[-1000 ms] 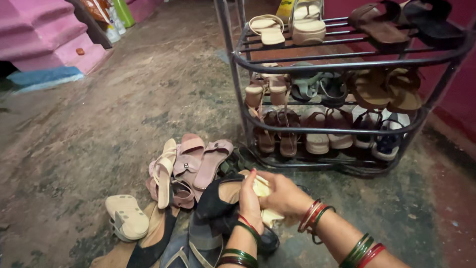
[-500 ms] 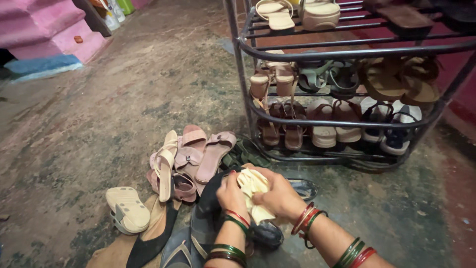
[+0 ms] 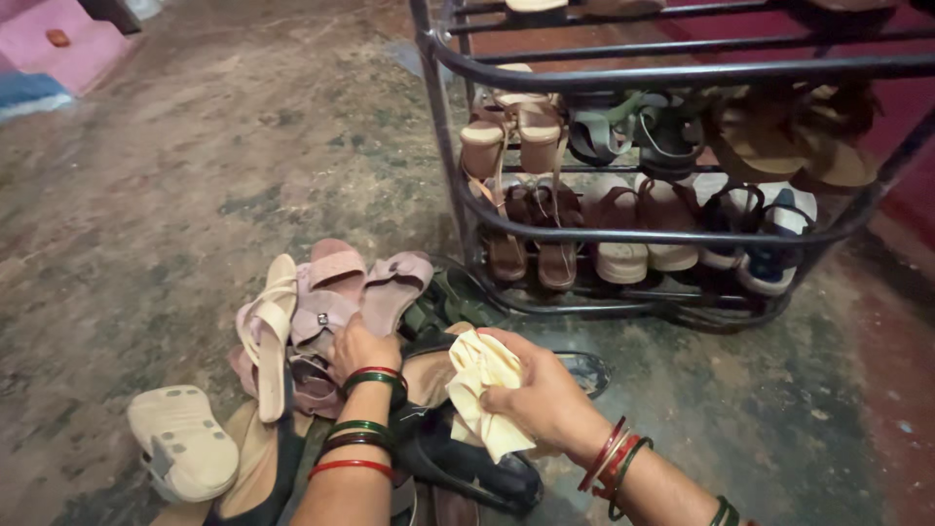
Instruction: The person wipes various shoes with a yellow cloth, picking them up from a pile on the floor and a metal shoe rack. They clean the exterior and interior of each shoe before placing them back on the rack.
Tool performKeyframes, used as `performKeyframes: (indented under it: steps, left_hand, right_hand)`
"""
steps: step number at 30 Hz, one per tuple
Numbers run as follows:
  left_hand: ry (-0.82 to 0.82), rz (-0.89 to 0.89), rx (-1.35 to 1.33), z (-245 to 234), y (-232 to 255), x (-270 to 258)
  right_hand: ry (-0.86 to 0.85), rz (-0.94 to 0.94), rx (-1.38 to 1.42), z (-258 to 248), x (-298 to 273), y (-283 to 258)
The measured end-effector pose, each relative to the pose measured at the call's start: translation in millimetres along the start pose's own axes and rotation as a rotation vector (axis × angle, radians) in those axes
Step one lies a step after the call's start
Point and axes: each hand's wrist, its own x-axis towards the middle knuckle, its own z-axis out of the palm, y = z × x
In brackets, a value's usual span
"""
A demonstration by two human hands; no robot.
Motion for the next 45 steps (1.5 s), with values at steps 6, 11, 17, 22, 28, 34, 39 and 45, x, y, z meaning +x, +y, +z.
performKeyframes:
  steps: [6, 11, 17, 22, 28, 34, 39, 45]
  left_hand:
    - [0.035, -0.025, 0.183, -10, 12, -12]
    - [-0.072, -0.052, 0.126, -24, 25, -12]
    - [-0.056, 0.119, -0.019, -10, 28, -4]
    - [0.096, 0.139, -0.180, -7, 43, -24]
    - [-0.040, -0.016, -0.377, 39, 44, -145]
    - [-0.262, -0.025, -0.541, 137, 10, -292]
    - [-0.354, -0.018, -0.690, 193, -13, -323]
    - [-0.455, -0.116, -0.812, 223, -42, -355]
  right_hand:
    - [-0.006, 0.016, 0.106, -9, 13, 19]
    - [0.041, 0.038, 0.034, -14, 14, 20]
    - [0.114, 0.037, 0.019, -31, 14, 11]
    - [0.234, 0.111, -0.154, -55, 0, -20]
    - [0.455, 0.157, -0.708, -94, -21, -34]
    - [0.432, 0.253, -0.698, -126, -35, -21]
    - [0.368, 0.328, -0.731, -140, -51, 5]
    - [0.089, 0.485, -0.709, -142, -77, 25]
